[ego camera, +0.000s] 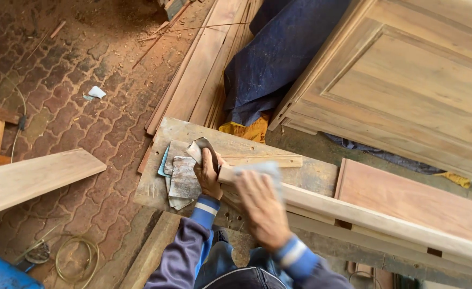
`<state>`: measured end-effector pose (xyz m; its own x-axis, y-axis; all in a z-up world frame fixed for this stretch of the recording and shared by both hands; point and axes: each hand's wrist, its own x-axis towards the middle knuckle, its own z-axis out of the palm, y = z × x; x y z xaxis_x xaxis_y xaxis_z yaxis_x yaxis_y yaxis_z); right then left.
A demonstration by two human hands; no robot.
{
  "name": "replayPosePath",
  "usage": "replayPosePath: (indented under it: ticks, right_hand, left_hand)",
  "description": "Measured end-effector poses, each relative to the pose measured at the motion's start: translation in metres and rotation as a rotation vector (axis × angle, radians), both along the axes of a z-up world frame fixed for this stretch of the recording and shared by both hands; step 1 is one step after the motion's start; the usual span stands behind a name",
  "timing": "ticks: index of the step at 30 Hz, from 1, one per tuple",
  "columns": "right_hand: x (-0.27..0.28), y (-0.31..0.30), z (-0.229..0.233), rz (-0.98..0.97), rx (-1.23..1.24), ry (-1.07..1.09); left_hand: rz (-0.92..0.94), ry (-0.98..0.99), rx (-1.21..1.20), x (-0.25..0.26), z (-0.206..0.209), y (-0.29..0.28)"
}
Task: Sanding a long piece of wood and components of a bed frame using sandpaper and a sanding block.
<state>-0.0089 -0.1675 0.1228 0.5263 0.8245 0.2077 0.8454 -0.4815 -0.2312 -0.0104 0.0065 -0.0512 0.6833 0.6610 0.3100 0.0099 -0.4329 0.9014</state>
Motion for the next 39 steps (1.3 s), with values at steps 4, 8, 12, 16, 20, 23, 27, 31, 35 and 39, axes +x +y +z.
replayPosePath:
  ticks: [4, 8, 12, 16, 20, 23, 27, 31, 35, 39]
  right_hand:
    - [-0.001, 0.015, 0.011, -0.021, -0.099, 0.016]
    - [0.004, -0.065, 0.000, -0.117, 0.021, -0.080]
    - [-0.005, -0.121, 0.002, -0.269, 0.028, -0.110]
    - [-0.007, -0.064, -0.012, -0.248, 0.088, -0.103]
    - [-0.007, -0.038, -0.003, -0.178, 0.154, -0.051]
    - [-0.003, -0.109, -0.006, -0.237, 0.125, -0.144]
    - [0.003, -0.267, -0.018, -0.670, 0.005, -0.276]
    - [0.002, -0.270, -0.035, -0.853, -0.060, -0.301]
    - [-0.012, -0.126, -0.010, -0.615, 0.163, -0.136]
    - [-0.007, -0.088, -0.029, -0.279, -0.015, -0.206]
  left_hand:
    - [0.052, -0.186, -0.862, 0.006, 0.029, 0.001]
    - [-0.002, -0.112, -0.736, 0.003, 0.047, -0.003]
    - [0.031, -0.063, -0.089, -0.001, 0.030, 0.000]
    - [0.057, -0.037, 0.212, 0.000, 0.021, 0.000]
    - [-0.014, -0.035, -0.137, -0.002, 0.021, 0.002]
    - [0.034, 0.006, 0.254, -0.005, 0.030, 0.002]
    - [0.000, 0.154, 0.082, -0.005, 0.012, 0.004]
    - [0.031, 0.042, 0.191, -0.006, 0.017, 0.003]
    - [0.032, 0.033, 0.328, -0.003, 0.034, 0.000]
    - [0.012, 0.055, 0.065, -0.001, 0.047, 0.001]
